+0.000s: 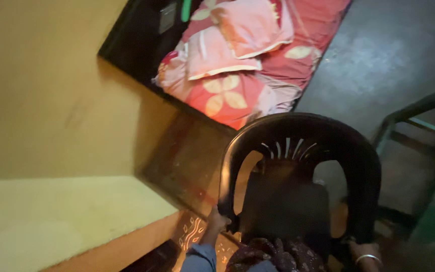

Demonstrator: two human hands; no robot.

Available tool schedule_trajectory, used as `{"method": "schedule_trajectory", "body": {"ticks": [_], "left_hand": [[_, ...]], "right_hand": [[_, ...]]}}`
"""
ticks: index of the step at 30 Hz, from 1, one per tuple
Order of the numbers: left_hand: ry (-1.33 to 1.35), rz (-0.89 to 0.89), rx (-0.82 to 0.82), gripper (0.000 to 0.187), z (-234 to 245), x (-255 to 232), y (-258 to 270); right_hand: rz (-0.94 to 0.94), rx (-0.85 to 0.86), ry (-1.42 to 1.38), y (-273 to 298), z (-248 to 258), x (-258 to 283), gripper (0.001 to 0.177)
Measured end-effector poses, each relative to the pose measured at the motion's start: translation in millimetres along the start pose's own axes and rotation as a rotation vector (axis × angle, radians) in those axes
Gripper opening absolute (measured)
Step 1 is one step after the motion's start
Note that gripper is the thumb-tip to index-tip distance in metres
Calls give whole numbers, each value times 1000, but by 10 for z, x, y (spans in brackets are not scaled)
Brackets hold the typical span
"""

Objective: The person moves a black plastic chair to access the headboard of a bed. They then use a dark cloth to wipe the wooden headboard, moving along its length to clean the surface.

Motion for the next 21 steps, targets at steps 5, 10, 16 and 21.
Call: {"method": "schedule_trajectory", "body": {"ticks": [5, 10, 16, 21], "left_hand": [[217, -5, -67, 78, 230, 521, 237], [328, 291, -72, 75, 420, 1381, 695], [461, 353, -136, 73, 640, 1942, 1203], [409, 414, -232, 66, 1008, 1969, 1102]], "right_hand": [[591, 144, 792, 474, -234, 588, 50], [560, 97, 310, 893, -253, 1296, 53], [929, 15, 212, 1575, -545, 2247, 59], [1142, 4, 302, 1909, -883, 3062, 64]]}}
Point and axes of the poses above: each hand's wrist, its own y-axis away from the middle knuckle, its own z-axis out of the back of the hand, x = y × z, the point moved 6 cm from there along -y, towards the middle knuckle, and after that the axes turned 7 degrees about -z, right-handed, at the moved point
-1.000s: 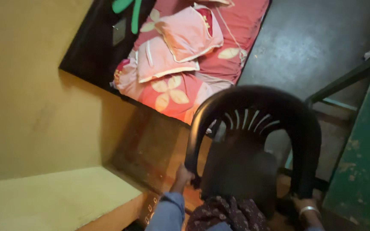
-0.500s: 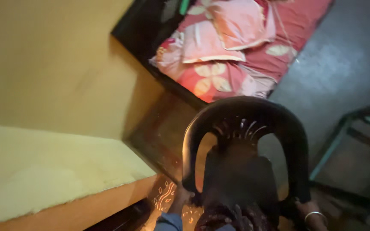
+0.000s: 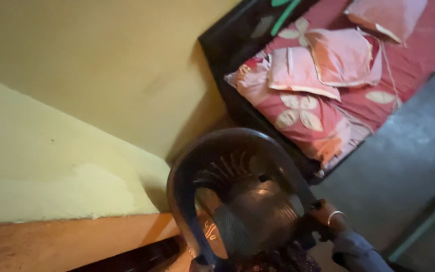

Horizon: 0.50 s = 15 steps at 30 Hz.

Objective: The person moves a black plastic chair to access the headboard of a bed. They then use a dark cloth to wipe the wooden headboard, moving along its length to clean the surface.

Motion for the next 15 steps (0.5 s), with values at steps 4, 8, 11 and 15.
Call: {"method": "schedule_trajectory", "body": {"ticks": [4, 8, 11, 15], "left_hand": [[19, 56, -73, 61, 122, -27, -95], [33, 103, -150, 56, 281, -142, -274], [38, 152, -208, 52, 417, -275, -438], [39, 211, -280, 46, 490, -434, -585]], "right_hand": [[29, 29, -150, -561, -237, 294, 71], [33, 19, -101, -1099, -355, 412, 69], [69, 31, -111, -1451, -280, 538, 67], [85, 50, -136, -1715, -154, 618, 64]]}}
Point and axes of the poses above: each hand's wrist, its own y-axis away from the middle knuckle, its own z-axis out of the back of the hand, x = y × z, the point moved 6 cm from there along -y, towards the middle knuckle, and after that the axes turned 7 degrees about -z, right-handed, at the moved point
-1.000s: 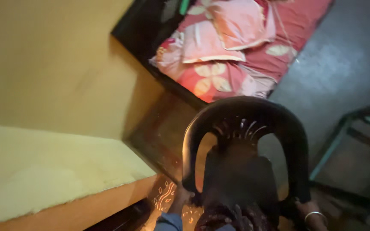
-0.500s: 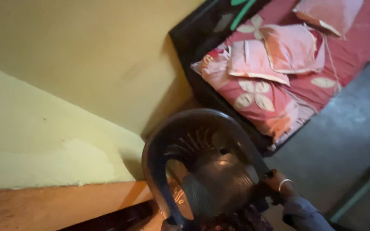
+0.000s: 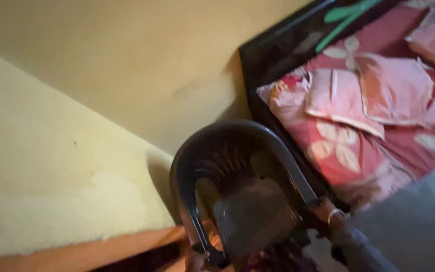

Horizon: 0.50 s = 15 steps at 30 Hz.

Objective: The person moves a black plastic chair to access the headboard of a bed. They then use a dark cloth to wipe the wooden headboard, moving along its length to clean the surface.

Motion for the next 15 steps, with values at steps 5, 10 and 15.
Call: {"method": "schedule_trajectory", "body": {"ticks": [5, 10, 15], "left_hand": [[-27, 13, -160, 40, 6, -295, -221], [-19, 10, -337, 34, 164, -573, -374], [-7, -10, -435, 28, 675, -478, -391]], "right_hand": [[4, -6, -68, -305, 146, 162, 61], [38, -41, -135, -489, 170, 360, 58], [113, -170, -213, -346, 164, 464, 55]]}}
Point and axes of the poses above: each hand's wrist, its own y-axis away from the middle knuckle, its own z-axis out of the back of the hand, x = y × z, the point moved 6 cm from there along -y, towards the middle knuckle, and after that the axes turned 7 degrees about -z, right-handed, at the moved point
